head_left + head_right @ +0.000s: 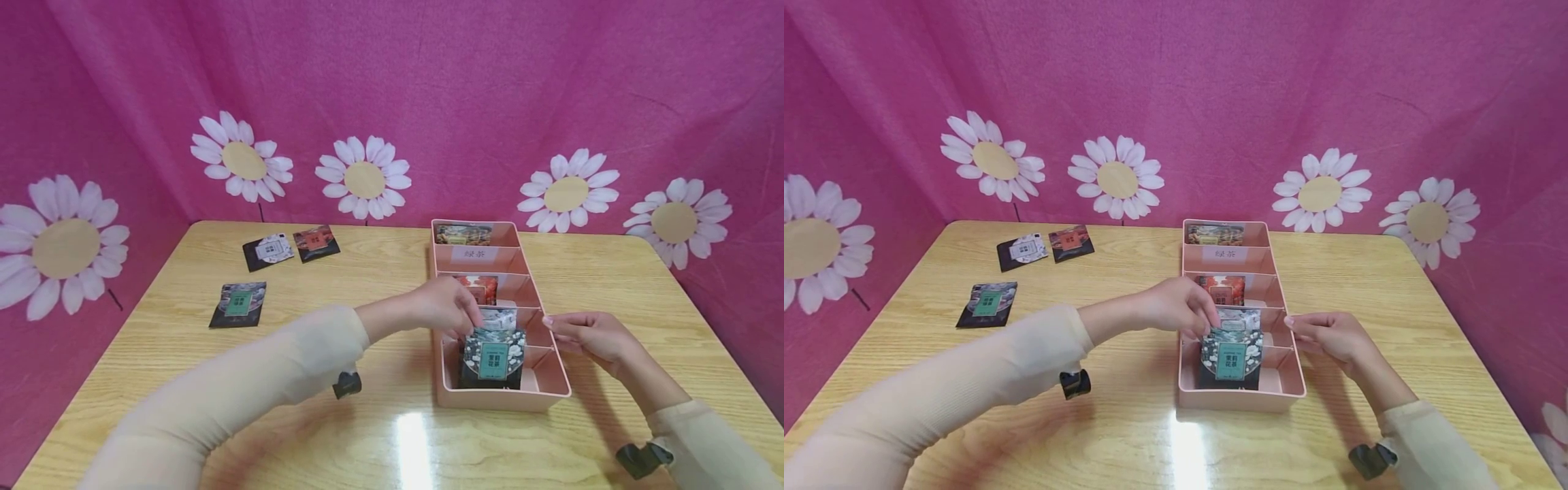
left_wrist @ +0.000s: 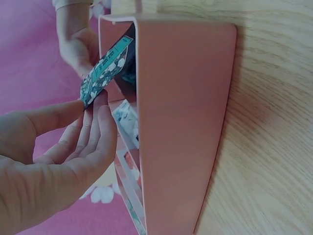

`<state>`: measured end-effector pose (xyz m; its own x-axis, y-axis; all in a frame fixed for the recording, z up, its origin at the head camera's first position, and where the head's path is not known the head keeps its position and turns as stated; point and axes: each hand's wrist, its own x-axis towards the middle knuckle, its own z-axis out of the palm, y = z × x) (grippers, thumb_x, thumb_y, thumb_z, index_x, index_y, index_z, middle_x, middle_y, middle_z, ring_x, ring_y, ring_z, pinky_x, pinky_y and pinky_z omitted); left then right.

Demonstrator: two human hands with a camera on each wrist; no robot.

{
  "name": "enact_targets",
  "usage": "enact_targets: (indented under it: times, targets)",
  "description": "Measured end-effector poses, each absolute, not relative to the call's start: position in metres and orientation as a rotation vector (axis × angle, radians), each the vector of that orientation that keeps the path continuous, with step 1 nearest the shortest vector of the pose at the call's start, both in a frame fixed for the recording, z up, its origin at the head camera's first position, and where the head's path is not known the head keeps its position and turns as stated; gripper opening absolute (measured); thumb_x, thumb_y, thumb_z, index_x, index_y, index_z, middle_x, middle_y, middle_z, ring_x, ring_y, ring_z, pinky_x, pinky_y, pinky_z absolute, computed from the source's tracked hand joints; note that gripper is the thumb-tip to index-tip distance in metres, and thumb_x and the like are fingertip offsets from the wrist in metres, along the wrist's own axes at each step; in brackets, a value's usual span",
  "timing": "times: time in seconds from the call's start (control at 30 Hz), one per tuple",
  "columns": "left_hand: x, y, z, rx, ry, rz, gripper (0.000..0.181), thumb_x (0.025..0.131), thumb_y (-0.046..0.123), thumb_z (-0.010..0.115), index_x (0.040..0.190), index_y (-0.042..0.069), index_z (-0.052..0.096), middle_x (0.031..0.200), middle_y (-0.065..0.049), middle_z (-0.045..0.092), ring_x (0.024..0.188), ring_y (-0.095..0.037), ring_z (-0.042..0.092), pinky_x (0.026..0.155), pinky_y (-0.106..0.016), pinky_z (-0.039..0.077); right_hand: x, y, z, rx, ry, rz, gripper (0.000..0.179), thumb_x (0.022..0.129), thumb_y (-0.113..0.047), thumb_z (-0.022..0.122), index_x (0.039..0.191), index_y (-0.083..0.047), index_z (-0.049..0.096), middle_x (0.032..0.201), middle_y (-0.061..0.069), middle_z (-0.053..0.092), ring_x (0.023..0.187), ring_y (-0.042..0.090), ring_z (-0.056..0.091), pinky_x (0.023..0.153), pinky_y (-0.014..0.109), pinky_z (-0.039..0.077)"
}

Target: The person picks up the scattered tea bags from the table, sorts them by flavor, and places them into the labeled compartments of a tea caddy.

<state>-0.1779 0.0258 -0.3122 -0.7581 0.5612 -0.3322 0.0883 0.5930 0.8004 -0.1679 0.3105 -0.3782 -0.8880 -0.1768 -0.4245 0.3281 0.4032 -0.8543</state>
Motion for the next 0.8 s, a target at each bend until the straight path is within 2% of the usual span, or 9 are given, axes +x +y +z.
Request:
enact_targets:
  times: [0.2, 0.37, 0.63, 0.8]
  targets:
    - [-0.171, 0.029, -0.314, 0.551, 2.253, 1.017, 0.012, 0.082, -0.004, 0.064, 0.086, 0.004, 0.073, 0.073, 0.000, 0.065, 0.062, -0.010, 0.058, 0.053, -0.019, 0.048, -0.168, 0.310, -0.378, 0.141, 2.196, -1.513, 0.057, 0.093, -0.027, 0.063, 0.126, 0.018, 0.051, 0.090, -0.017, 0.070, 0.084, -0.004, 0.066, 0.079, 0.019, 0.056]
    - [-0.166, 0.032, -0.316, 0.555, 2.260, 0.963, 0.011, 0.082, -0.003, 0.066, 0.085, 0.005, 0.072, 0.070, 0.001, 0.064, 0.058, -0.010, 0.058, 0.049, -0.018, 0.045, -0.168, 0.310, -0.378, 0.155, 2.199, -1.506, 0.055, 0.093, -0.028, 0.063, 0.125, 0.016, 0.053, 0.088, -0.018, 0.070, 0.083, -0.004, 0.066, 0.079, 0.019, 0.056]
    - [-0.163, 0.033, -0.321, 0.578, 2.264, 0.929, 0.012, 0.082, -0.003, 0.066, 0.088, 0.005, 0.074, 0.084, -0.004, 0.074, 0.063, -0.008, 0.062, 0.056, -0.017, 0.051, -0.167, 0.310, -0.377, 0.152, 2.204, -1.495, 0.058, 0.093, -0.028, 0.062, 0.127, 0.017, 0.051, 0.089, -0.017, 0.070, 0.082, -0.004, 0.067, 0.078, 0.019, 0.057]
    - [-0.163, 0.029, -0.318, 0.618, 2.288, 0.942, 0.012, 0.083, -0.001, 0.068, 0.091, 0.004, 0.074, 0.090, -0.007, 0.075, 0.068, -0.007, 0.061, 0.058, -0.015, 0.048, -0.167, 0.310, -0.377, 0.150, 2.205, -1.499, 0.054, 0.093, -0.028, 0.063, 0.125, 0.015, 0.054, 0.088, -0.018, 0.070, 0.082, -0.004, 0.067, 0.078, 0.019, 0.056]
